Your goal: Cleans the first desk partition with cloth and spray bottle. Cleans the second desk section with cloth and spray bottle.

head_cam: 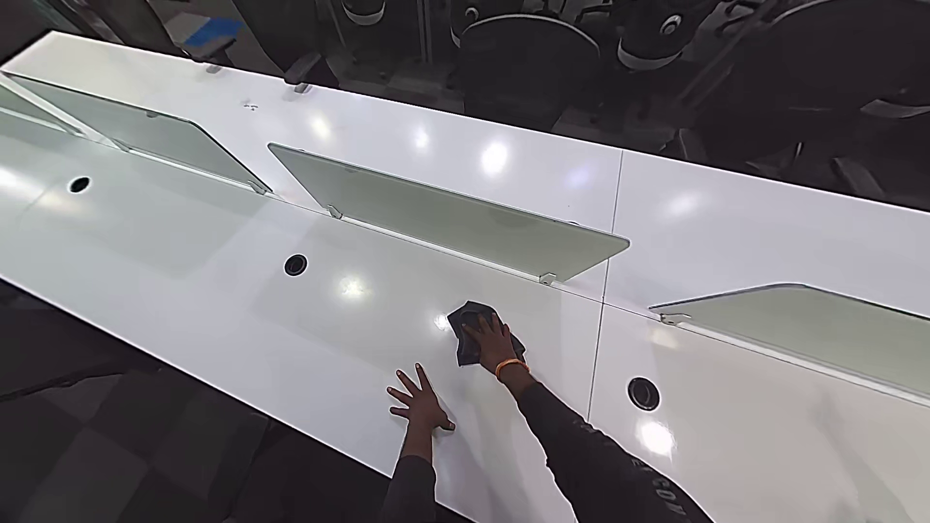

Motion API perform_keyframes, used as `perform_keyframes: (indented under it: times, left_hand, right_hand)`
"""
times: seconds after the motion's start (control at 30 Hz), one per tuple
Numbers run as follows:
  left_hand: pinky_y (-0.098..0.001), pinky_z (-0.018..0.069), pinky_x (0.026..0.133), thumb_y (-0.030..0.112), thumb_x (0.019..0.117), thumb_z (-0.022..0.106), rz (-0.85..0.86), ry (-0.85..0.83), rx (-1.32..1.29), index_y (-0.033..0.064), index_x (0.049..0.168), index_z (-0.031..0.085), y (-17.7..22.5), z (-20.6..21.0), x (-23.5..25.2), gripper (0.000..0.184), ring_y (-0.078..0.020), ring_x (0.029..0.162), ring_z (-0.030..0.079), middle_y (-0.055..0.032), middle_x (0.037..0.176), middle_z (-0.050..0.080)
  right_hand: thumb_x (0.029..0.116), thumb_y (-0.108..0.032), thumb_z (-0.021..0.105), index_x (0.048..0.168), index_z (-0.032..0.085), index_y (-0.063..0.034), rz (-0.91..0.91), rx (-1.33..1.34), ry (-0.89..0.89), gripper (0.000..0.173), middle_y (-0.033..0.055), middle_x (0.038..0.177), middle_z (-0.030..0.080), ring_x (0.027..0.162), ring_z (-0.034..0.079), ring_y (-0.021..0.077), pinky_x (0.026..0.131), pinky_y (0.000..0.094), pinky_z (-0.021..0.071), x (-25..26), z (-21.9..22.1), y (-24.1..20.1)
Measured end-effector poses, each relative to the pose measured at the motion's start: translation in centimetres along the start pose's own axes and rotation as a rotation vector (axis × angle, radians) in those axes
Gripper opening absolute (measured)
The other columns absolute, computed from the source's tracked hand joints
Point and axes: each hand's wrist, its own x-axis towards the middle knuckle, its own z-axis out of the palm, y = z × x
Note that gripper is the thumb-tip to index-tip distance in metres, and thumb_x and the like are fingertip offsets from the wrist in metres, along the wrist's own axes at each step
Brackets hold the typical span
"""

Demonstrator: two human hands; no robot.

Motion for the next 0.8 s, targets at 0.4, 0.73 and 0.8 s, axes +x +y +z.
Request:
perform_keyframes:
  times: [0.4,0.73,0.8]
  left_hand:
    - [-0.092,0.0192,0.099,0.043,0.0374,0.101,-0.01,-0.007,-0.031,0.0259,0.164,-0.02,0.1,0.0,0.2,0.176,-0.0706,0.143,-0.021,-0.0284,0.159,-0.042]
    - [-0.0926,0.018,0.098,0.041,0.0367,0.101,-0.004,0.007,-0.049,0.0265,0.164,-0.02,0.1,0.3,0.3,0.177,-0.0704,0.143,-0.023,-0.0274,0.158,-0.043]
    - [-0.0927,0.0178,0.098,0.04,0.0372,0.101,0.001,0.011,-0.058,0.027,0.164,-0.019,0.1,0.3,0.3,0.176,-0.07,0.143,-0.023,-0.0269,0.159,-0.042]
  right_hand:
    - [0.0844,-0.03,0.081,0.158,0.039,-0.0411,0.121,0.015,0.114,0.085,0.012,0.173,0.016,0.156,0.013,0.0507,0.113,0.0785,0.026,12.4,-9.2,-0.7]
    - [0.088,-0.031,0.078,0.159,0.038,-0.0389,0.135,-0.002,0.13,0.082,0.0133,0.173,0.015,0.156,0.016,0.0494,0.114,0.0762,0.0271,12.3,-8.4,-1.2]
    - [0.088,-0.031,0.077,0.159,0.037,-0.0396,0.118,-0.006,0.128,0.082,0.0129,0.173,0.015,0.156,0.014,0.0486,0.114,0.0762,0.0261,11.1,-7.2,-1.5]
